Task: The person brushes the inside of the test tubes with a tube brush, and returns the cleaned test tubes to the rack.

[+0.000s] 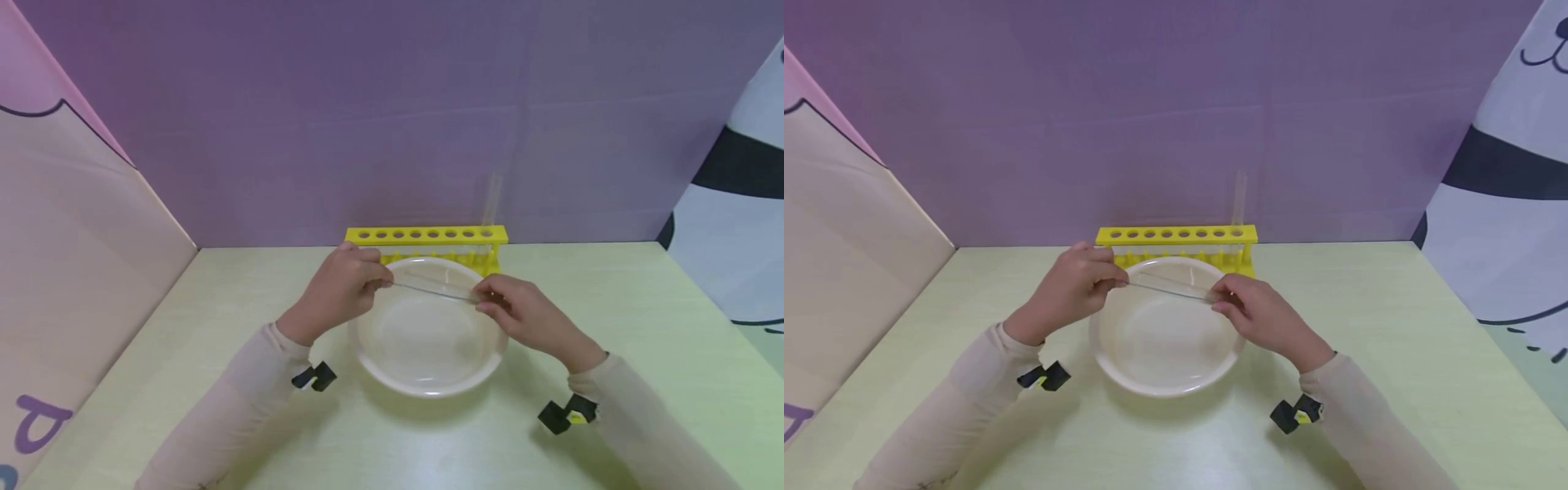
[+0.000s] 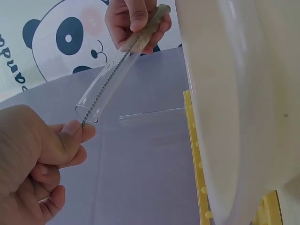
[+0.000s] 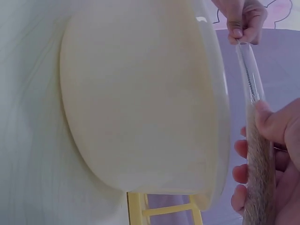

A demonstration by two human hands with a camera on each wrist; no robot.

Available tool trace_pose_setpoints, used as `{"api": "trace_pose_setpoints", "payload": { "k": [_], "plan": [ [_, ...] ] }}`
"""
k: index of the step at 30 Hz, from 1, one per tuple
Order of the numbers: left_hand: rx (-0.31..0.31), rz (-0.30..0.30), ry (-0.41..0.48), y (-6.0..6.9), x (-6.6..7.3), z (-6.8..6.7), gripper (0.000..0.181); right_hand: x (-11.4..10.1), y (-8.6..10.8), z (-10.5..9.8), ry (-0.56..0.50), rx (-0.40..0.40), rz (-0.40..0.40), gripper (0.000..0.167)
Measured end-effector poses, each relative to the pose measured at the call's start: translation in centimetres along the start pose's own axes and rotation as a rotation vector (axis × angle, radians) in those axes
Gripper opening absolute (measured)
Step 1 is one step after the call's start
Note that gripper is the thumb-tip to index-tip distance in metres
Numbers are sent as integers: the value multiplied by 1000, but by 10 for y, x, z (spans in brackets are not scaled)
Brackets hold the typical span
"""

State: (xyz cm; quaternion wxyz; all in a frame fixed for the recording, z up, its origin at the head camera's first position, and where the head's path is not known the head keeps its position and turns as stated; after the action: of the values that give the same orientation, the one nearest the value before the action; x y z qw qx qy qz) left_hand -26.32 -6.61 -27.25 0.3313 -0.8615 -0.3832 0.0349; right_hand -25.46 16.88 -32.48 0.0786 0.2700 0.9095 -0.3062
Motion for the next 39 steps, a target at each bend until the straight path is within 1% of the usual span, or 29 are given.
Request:
{"api": "trace_pose_setpoints", "payload": {
  "k": [2, 8, 12, 17, 25, 27, 31, 36, 39],
  "plan": [
    [-10, -8, 2, -1, 1, 0, 15, -1, 0, 0, 25, 18, -16, 17],
    [-34, -25, 28, -2, 4, -1, 21, -2, 0, 0, 113, 101, -104, 24],
    [-71, -76, 49, -2, 4, -1, 23, -3, 0, 0, 167, 151, -129, 26],
    [-129, -159, 67, -1, -1, 2, 20, -4, 0, 0, 205, 191, -130, 29],
    [-218, -304, 142, 2, -11, 7, 11, -5, 1, 0, 224, 216, -123, 29],
    [-236, -331, 151, 2, -13, 6, 10, -5, 1, 1, 230, 217, -126, 30],
    [-264, -353, 154, 2, -15, 5, 10, -5, 1, 2, 262, 223, -144, 31],
    [-287, -367, 147, 2, -17, 5, 11, -6, 1, 1, 313, 235, -189, 34],
    [-297, -382, 161, 3, -19, 5, 11, -6, 2, 0, 350, 238, -215, 35]
  ]
}}
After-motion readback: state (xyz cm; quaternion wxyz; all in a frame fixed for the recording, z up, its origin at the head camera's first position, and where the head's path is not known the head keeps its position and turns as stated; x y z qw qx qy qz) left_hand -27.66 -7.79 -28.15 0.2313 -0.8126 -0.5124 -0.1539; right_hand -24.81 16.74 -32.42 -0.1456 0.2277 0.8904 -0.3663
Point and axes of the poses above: each hand's wrist, its own y-axis away from the middle knuckle, its own z-axis out of the palm, x = y × z, the point moved 5 cm from there along -y, towards the middle knuckle, and after that the axes turned 15 degrees about -z, right-handed, at the moved point
